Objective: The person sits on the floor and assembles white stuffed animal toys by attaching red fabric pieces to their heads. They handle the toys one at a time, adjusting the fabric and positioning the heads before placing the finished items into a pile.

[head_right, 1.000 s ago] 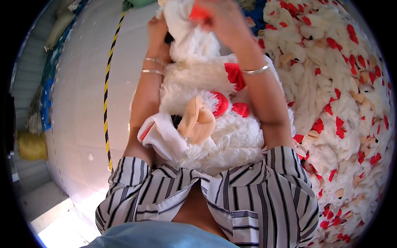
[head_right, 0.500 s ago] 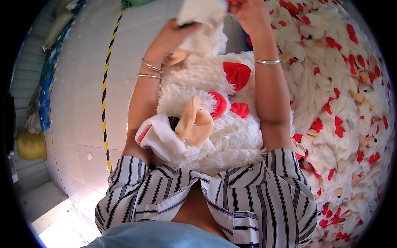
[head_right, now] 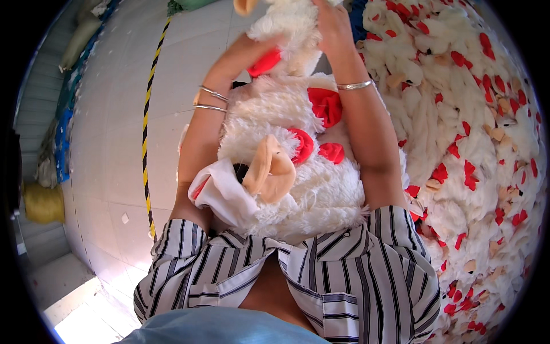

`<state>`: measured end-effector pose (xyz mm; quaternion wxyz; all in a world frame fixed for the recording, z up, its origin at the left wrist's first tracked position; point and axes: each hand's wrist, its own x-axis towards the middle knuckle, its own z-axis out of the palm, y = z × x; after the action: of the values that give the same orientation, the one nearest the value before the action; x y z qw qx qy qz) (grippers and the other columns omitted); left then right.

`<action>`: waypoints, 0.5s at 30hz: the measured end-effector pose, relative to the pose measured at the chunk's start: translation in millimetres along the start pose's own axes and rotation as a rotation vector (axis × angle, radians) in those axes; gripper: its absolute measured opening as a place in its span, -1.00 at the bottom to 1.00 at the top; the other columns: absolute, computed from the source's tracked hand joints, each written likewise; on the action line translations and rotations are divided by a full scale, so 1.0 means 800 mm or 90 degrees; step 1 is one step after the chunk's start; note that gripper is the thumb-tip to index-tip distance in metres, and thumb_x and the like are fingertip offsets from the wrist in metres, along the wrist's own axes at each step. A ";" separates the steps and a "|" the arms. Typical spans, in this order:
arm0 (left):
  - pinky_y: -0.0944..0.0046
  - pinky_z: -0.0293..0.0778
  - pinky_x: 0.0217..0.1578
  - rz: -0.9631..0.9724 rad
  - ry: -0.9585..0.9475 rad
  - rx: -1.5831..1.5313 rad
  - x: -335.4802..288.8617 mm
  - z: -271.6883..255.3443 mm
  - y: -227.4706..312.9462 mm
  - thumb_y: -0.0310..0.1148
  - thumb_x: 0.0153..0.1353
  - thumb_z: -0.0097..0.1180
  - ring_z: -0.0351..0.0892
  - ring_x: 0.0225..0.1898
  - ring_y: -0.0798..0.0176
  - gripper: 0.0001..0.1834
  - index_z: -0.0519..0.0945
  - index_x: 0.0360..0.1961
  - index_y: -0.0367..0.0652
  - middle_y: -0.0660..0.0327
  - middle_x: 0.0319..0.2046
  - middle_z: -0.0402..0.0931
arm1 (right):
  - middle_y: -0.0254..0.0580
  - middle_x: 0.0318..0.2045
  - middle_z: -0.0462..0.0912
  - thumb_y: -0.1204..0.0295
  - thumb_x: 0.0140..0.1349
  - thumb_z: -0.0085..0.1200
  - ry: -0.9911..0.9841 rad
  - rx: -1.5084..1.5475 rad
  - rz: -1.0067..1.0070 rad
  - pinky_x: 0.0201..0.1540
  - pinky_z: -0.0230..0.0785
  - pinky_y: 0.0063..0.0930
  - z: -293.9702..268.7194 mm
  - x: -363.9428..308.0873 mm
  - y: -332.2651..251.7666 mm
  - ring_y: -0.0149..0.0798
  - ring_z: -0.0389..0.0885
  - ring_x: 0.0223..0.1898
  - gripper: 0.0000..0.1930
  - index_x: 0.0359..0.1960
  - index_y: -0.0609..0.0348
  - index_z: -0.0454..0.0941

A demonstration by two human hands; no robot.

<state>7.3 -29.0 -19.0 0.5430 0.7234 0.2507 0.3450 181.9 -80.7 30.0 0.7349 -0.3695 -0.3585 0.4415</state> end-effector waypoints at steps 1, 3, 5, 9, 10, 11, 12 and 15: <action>0.17 0.52 -0.01 0.026 -0.067 0.129 -0.003 0.007 0.002 0.03 0.19 0.17 0.62 -0.11 0.19 -0.32 0.43 0.18 -0.25 0.09 -0.07 0.61 | -0.32 -0.36 0.63 0.28 0.34 0.02 0.030 0.064 0.001 -0.32 0.53 -0.50 0.028 -0.012 -0.008 -0.41 0.62 -0.41 -0.76 -0.13 0.17 0.56; 0.20 0.56 -0.12 -0.116 -0.036 0.138 0.009 0.003 0.011 -0.04 0.13 0.22 0.64 -0.22 0.21 -0.33 0.44 0.15 -0.28 0.06 -0.11 0.62 | -0.15 -0.16 0.64 0.31 0.35 -0.02 -0.041 -0.037 0.017 -0.12 0.55 -0.38 -0.018 0.012 0.018 -0.25 0.65 -0.22 -0.70 0.00 0.24 0.52; 0.20 0.58 -0.18 -0.201 0.069 0.086 0.010 -0.010 0.015 -0.10 0.09 0.22 0.66 -0.27 0.18 -0.36 0.46 0.09 -0.34 0.03 -0.14 0.63 | 0.04 -0.19 0.66 0.42 0.27 0.04 0.041 -0.077 0.101 -0.25 0.58 -0.39 -0.011 0.009 0.023 -0.18 0.69 -0.36 -0.67 0.00 0.39 0.51; 0.20 0.56 -0.14 -0.183 0.210 0.011 0.013 -0.011 0.015 -0.17 0.08 0.17 0.68 -0.22 0.12 -0.44 0.50 -0.01 -0.42 -0.02 -0.23 0.65 | -0.15 -0.28 0.67 0.17 0.15 0.26 -0.184 -0.578 -0.012 -0.29 0.41 -0.53 -0.025 -0.001 0.060 -0.38 0.61 -0.27 -0.57 -0.15 0.33 0.61; 0.20 0.56 -0.13 -0.122 0.159 0.039 0.012 -0.014 0.008 -0.17 0.07 0.18 0.68 -0.21 0.11 -0.44 0.50 -0.01 -0.42 -0.03 -0.22 0.64 | -0.14 -0.29 0.67 0.22 0.16 0.24 -0.179 -0.574 -0.020 -0.29 0.43 -0.51 -0.022 -0.002 0.057 -0.37 0.62 -0.28 -0.61 -0.16 0.34 0.61; 0.19 0.55 -0.13 -0.061 0.108 0.067 0.011 -0.017 0.002 -0.17 0.07 0.18 0.68 -0.20 0.10 -0.44 0.50 -0.01 -0.41 -0.04 -0.22 0.64 | -0.14 -0.30 0.67 0.28 0.16 0.22 -0.173 -0.569 -0.028 -0.29 0.44 -0.50 -0.018 -0.004 0.051 -0.36 0.62 -0.28 -0.64 -0.16 0.36 0.61; 0.19 0.55 -0.12 -0.051 0.105 0.113 0.010 -0.020 -0.004 -0.17 0.06 0.19 0.67 -0.19 0.07 -0.44 0.50 -0.01 -0.41 -0.05 -0.22 0.64 | -0.14 -0.30 0.67 0.33 0.16 0.20 -0.167 -0.565 -0.035 -0.29 0.45 -0.49 -0.017 -0.005 0.047 -0.35 0.63 -0.28 -0.68 -0.17 0.37 0.60; 0.17 0.54 -0.10 -0.048 0.110 0.230 0.012 -0.025 -0.009 -0.18 0.04 0.21 0.66 -0.16 0.00 -0.44 0.50 0.00 -0.38 -0.08 -0.19 0.63 | -0.13 -0.29 0.68 0.45 0.15 0.14 -0.037 -0.273 0.061 -0.27 0.49 -0.44 -0.053 0.017 0.056 -0.32 0.65 -0.27 -0.73 -0.17 0.41 0.59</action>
<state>-2.1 -7.9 -20.6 0.3936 0.7667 0.3810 0.3349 205.5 -62.9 -25.2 0.6070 -0.5213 -0.4471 0.3997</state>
